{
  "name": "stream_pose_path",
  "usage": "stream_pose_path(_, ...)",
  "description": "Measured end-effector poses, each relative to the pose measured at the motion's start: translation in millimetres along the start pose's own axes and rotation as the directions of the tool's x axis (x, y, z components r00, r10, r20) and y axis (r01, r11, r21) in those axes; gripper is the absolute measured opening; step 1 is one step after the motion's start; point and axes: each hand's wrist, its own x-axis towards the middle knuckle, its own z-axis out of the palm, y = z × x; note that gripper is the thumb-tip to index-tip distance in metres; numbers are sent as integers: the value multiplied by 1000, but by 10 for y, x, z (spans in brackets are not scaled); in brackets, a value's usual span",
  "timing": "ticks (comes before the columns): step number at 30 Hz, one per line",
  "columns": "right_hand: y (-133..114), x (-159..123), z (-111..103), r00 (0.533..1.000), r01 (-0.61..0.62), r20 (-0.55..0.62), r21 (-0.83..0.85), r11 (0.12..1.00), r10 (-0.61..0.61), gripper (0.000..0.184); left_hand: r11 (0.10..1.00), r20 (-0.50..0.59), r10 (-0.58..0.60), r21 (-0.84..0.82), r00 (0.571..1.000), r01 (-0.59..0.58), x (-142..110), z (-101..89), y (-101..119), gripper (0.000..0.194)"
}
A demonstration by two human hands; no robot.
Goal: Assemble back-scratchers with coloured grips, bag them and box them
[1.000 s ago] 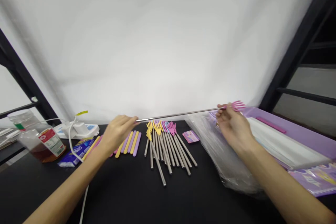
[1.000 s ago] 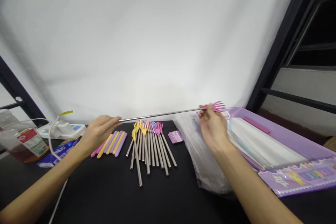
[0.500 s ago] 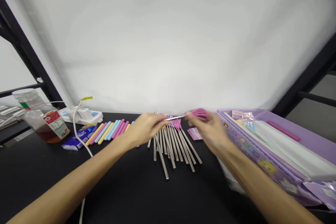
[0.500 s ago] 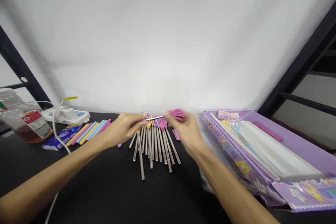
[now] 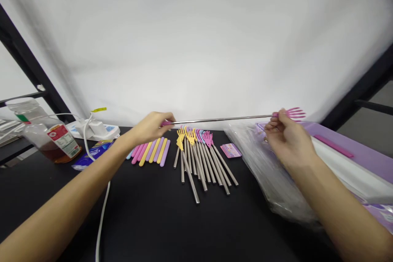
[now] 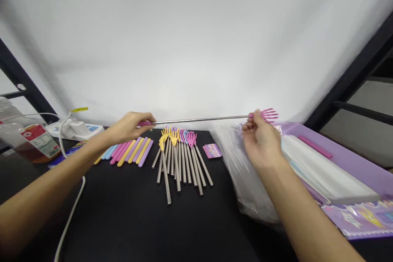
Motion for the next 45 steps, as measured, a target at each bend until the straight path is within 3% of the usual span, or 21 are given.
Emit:
stream_pose_path(3, -17, 59, -35, 999, -23, -38, 35, 999, 25, 30, 975, -80, -5, 221, 997, 23, 17, -49, -51, 17)
stream_pose_path(8, 72, -2, -74, 997, -67, 43, 12, 998, 67, 30, 893, -61, 119, 443, 991, -80, 95, 112, 203, 35)
stream_pose_path(12, -46, 95, -143, 999, 21, -34, -10, 1000, -21, 35, 877, -37, 41, 480, 998, -18, 40, 103, 33, 26)
stream_pose_path(16, -34, 59, -115, 999, 34, -29, 21, 999, -33, 36, 812, -112, 15, 581, 994, 53, 9, 53, -53, 21)
stream_pose_path(20, 53, -40, -65, 998, 14, 56, 3, 1000, -14, 33, 769, -65, 255, 619, 965, -162, 96, 127, 145, 25)
stream_pose_path(22, -5, 4, -103, 999, 47, 13, -2, 999, -47, 33, 718, -37, 353, 651, 935, -246, 122, 154, 195, 28)
stream_pose_path(25, -195, 168, -209, 987, 124, -108, 4, 992, -123, 36, 691, -68, 428, 667, 901, -278, 103, 133, 116, 30)
stream_pose_path(29, -306, 298, -281, 980, 164, -125, 49, 985, -157, 32, 696, -125, 430, 677, 894, -240, 73, 74, -64, 28)
stream_pose_path(32, -144, 198, -238, 980, 169, -109, 41, 985, -164, 30, 719, -198, 435, 664, 879, -206, 131, 103, -9, 26)
stream_pose_path(35, 137, -30, -134, 991, 126, 59, -61, 990, -122, 14, 714, -184, 503, 640, 844, -285, 234, 210, 244, 25)
stream_pose_path(37, 272, -164, -64, 979, 43, 201, -93, 995, -24, 11, 705, -123, 509, 627, 852, -331, 280, 280, 401, 27)
stream_pose_path(39, 292, -213, -31, 965, 21, 263, -99, 995, 5, 16, 734, -121, 476, 601, 871, -317, 272, 308, 439, 30)
stream_pose_path(45, 48, 2, -134, 994, 56, 97, -32, 998, -53, 18, 796, -150, 377, 556, 914, -238, 45, 206, 95, 33)
